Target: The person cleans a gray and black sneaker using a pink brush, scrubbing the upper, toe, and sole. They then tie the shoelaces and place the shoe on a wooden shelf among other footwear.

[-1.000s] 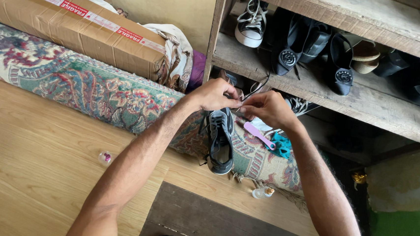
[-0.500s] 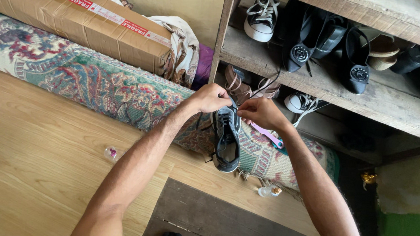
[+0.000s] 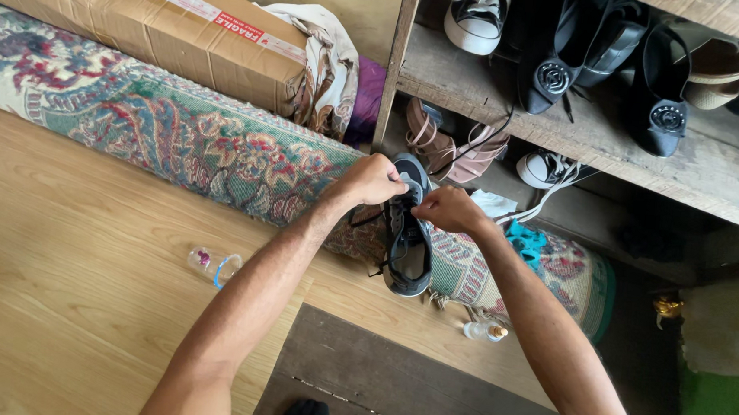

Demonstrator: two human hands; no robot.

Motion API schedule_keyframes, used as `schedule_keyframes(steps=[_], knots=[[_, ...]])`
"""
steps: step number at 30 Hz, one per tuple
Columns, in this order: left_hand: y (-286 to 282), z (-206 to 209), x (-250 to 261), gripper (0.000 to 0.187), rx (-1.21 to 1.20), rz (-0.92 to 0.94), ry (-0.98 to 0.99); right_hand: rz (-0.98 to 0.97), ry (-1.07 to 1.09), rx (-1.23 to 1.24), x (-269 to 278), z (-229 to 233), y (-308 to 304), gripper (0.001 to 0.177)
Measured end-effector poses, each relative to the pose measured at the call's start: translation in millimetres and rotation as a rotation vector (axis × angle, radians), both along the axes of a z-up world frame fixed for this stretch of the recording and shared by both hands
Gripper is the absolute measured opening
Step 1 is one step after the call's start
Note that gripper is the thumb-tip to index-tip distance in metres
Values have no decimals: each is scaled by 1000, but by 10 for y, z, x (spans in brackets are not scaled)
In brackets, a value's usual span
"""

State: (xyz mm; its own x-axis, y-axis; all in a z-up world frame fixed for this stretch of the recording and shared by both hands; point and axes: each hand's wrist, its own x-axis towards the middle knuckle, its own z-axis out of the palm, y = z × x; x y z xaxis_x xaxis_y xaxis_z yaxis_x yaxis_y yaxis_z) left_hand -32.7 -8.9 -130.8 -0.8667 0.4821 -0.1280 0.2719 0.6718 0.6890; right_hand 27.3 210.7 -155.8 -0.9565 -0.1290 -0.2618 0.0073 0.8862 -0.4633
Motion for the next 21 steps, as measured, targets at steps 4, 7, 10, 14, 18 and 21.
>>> schedule_keyframes(steps=[4,7,10,14,18,21], knots=[[5,-139,-12,28,7,35,-7,23,12,60,-63,-168,-18,50],[23,-261,-25,27,-3,58,20,38,53,97,-61,-242,-22,51],[49,-401,-54,28,-10,58,15,3,55,119,-43,-219,-38,53],[110,-563,-67,29,10,47,15,-43,-20,117,13,-150,-67,57],[185,-609,-40,27,25,29,-19,-86,-26,69,17,-209,-1,52],[236,-593,0,26,-3,51,-23,-163,-75,-86,-44,-270,64,38]])
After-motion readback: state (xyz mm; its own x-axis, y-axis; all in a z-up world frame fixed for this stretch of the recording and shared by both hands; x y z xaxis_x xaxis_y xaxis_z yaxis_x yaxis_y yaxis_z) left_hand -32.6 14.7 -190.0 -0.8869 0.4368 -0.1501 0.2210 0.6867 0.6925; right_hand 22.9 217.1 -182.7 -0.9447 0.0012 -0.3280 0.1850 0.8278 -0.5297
